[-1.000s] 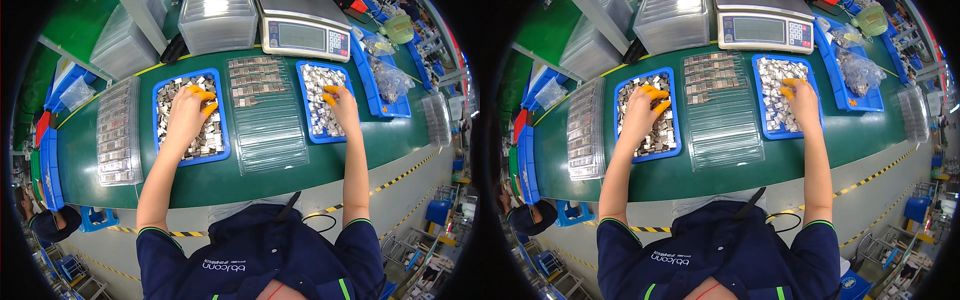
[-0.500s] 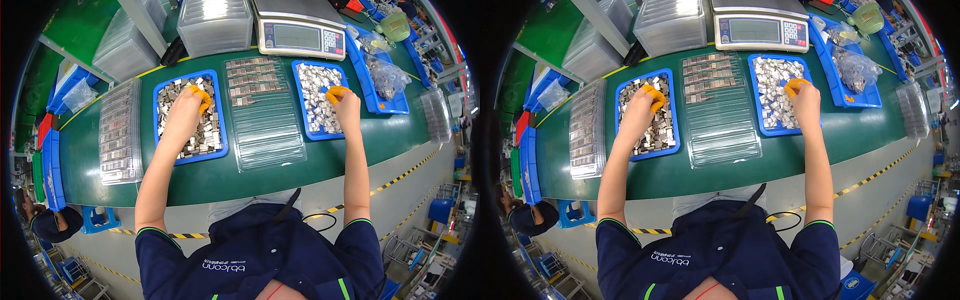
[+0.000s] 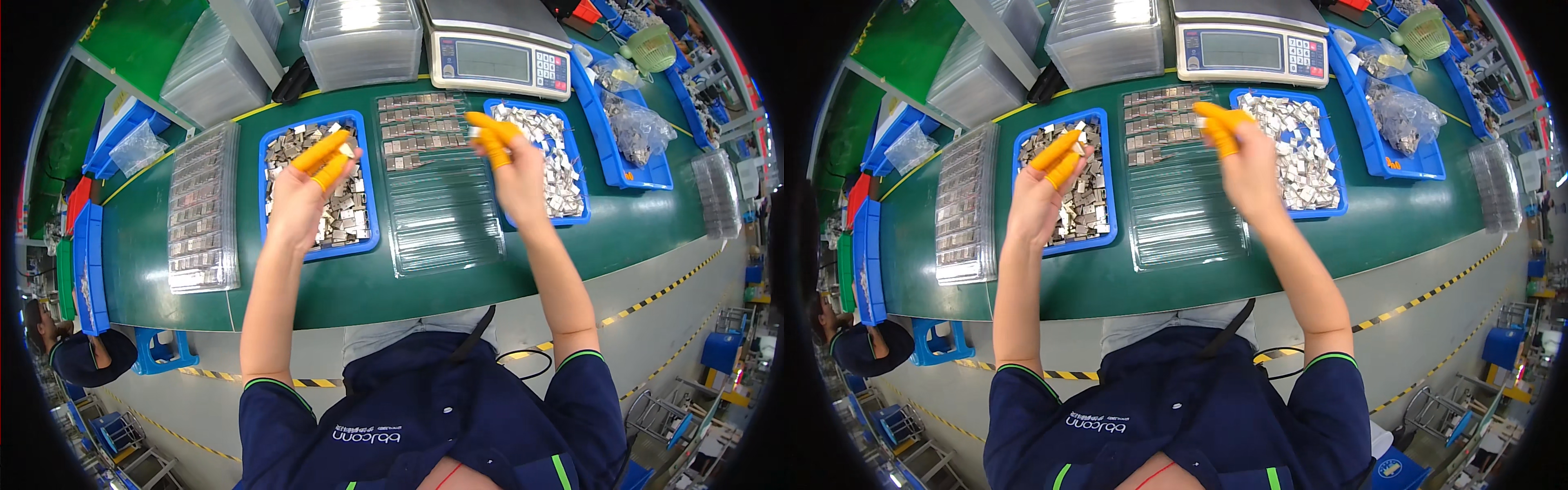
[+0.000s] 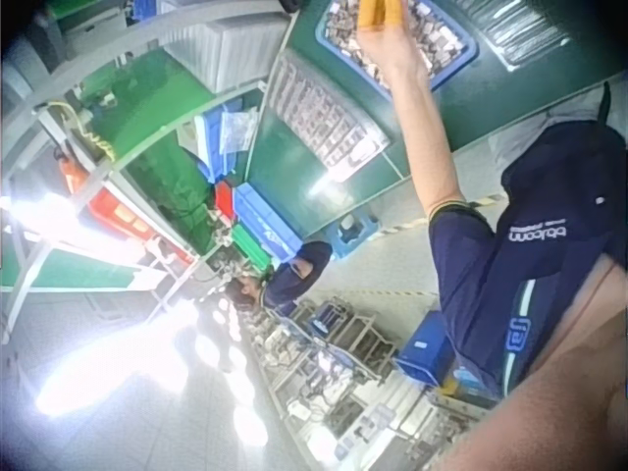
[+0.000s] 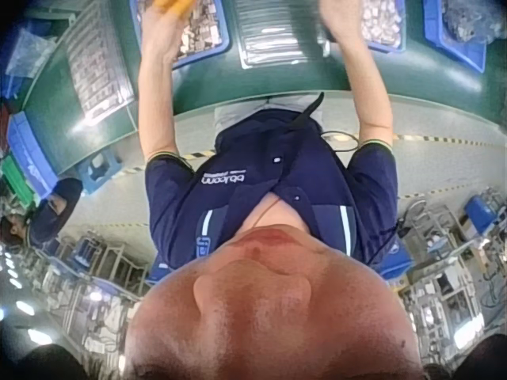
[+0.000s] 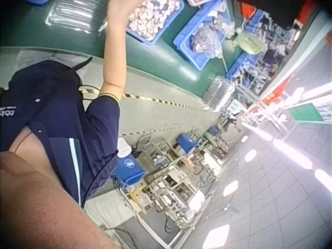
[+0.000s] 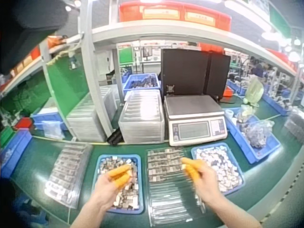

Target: The person sorts small metal components by hand into a plastic tray.

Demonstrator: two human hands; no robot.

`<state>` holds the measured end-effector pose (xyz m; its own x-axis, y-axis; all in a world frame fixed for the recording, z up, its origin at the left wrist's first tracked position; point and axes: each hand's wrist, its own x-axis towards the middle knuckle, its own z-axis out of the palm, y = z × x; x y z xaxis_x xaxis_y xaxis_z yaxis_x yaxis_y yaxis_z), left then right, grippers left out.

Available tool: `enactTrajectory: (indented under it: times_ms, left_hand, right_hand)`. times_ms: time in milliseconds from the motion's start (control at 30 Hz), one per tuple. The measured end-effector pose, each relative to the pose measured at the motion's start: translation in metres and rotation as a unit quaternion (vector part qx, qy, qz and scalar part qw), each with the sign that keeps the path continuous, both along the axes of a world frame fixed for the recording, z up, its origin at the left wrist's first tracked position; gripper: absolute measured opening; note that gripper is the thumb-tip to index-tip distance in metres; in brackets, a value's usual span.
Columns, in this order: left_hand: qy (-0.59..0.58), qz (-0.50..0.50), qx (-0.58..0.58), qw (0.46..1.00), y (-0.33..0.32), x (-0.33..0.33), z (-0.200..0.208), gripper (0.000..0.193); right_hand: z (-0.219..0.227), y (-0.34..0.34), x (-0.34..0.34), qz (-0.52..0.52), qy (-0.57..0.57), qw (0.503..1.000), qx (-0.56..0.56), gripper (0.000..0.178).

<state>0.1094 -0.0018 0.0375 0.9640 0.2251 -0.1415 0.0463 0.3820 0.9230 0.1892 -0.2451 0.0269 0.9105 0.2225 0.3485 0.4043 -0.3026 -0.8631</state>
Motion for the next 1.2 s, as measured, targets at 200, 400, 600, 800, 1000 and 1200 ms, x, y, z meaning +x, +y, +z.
enactTrajectory:
  times_ms: [200, 400, 600, 800, 1000, 1200]
  left_hand:
    - [0.019, -0.028, -0.109, 0.993, -0.024, -0.012, -0.007, 0.032]
    - [0.030, 0.018, -0.156, 0.987, -0.036, -0.019, -0.024, 0.031]
    - [0.018, 0.023, -0.264, 0.964, -0.054, -0.020, -0.026, 0.034]
    - [0.010, 0.032, -0.219, 0.975, -0.057, -0.024, -0.029, 0.033]
    - [0.019, 0.005, 0.022, 1.000, -0.033, -0.032, -0.020, 0.022]
    - [-0.005, -0.028, -0.067, 0.997, -0.038, -0.043, -0.032, 0.021]
  right_hand:
    - [-0.005, 0.058, -0.032, 0.140, 0.190, 0.952, 0.196, 0.024]
    - [-0.007, 0.058, -0.041, 0.108, 0.219, 0.948, 0.205, 0.020]
    - [-0.014, 0.059, -0.048, 0.078, 0.201, 0.963, 0.164, 0.021]
    - [-0.011, 0.054, -0.050, 0.088, 0.126, 0.984, 0.091, 0.024]
    - [-0.008, 0.046, -0.045, 0.192, 0.221, 0.927, 0.234, 0.022]
    - [-0.013, 0.042, -0.039, 0.270, 0.339, 0.876, 0.211, 0.022]
